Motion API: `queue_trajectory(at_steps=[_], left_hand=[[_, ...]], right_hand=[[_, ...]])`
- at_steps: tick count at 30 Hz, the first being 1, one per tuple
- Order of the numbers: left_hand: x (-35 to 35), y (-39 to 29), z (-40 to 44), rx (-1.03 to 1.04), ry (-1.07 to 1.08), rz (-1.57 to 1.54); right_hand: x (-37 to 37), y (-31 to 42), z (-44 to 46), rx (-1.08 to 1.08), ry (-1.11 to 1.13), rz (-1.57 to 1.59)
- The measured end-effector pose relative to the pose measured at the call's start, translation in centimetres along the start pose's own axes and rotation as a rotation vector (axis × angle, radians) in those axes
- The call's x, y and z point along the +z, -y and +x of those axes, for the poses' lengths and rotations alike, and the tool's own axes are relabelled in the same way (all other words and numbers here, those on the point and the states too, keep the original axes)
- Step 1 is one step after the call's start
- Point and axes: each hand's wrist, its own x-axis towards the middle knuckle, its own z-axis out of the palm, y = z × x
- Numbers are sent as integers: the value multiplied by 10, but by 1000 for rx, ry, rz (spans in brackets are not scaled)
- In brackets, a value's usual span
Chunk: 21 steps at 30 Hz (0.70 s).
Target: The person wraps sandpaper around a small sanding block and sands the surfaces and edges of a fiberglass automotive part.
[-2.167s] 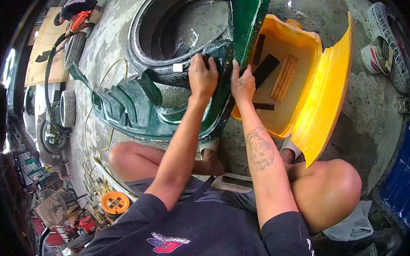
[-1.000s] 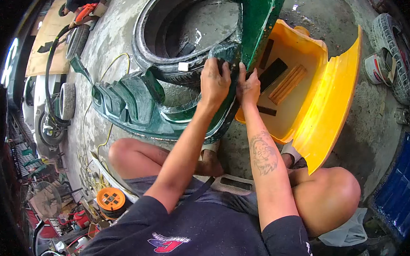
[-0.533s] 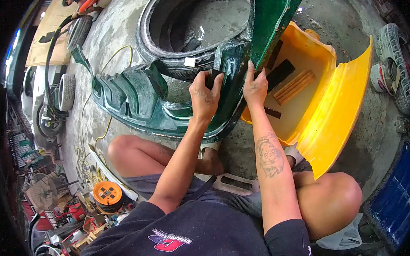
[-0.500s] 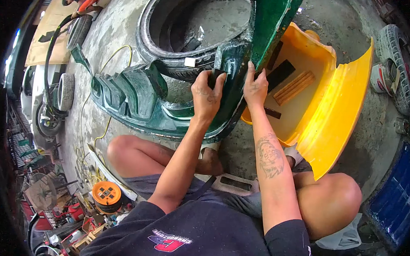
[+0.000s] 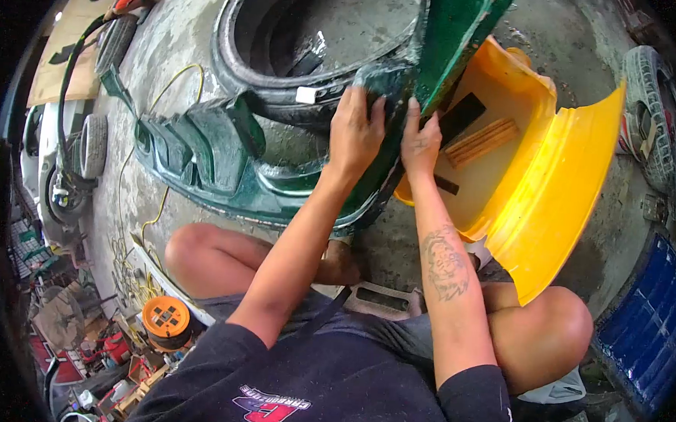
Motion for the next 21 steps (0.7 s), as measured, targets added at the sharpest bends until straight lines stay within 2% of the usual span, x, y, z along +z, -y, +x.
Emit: queue_trajectory(at_steps=[2, 7, 9, 11, 13, 15, 21], left_hand=[[-8, -6, -7, -36, -2, -114], [14, 9, 26, 94, -69, 53], [1, 9, 18, -8, -102, -77], [-36, -1, -4, -288, -121, -185], [-70, -5, -39, -390, -105, -295], [-101, -18, -73, -531, -20, -273], [-119, -35, -122, -511, 14, -349]], right_hand=[[2, 3, 4, -29, -1, 34], [-2, 1, 2, 27, 40, 21], [2, -3, 4, -11, 42, 14], [7, -14, 6, 6, -22, -81], [0, 6, 2, -45, 29, -16], [1, 2, 4, -40, 27, -19], [-9, 7, 10, -39, 63, -75]])
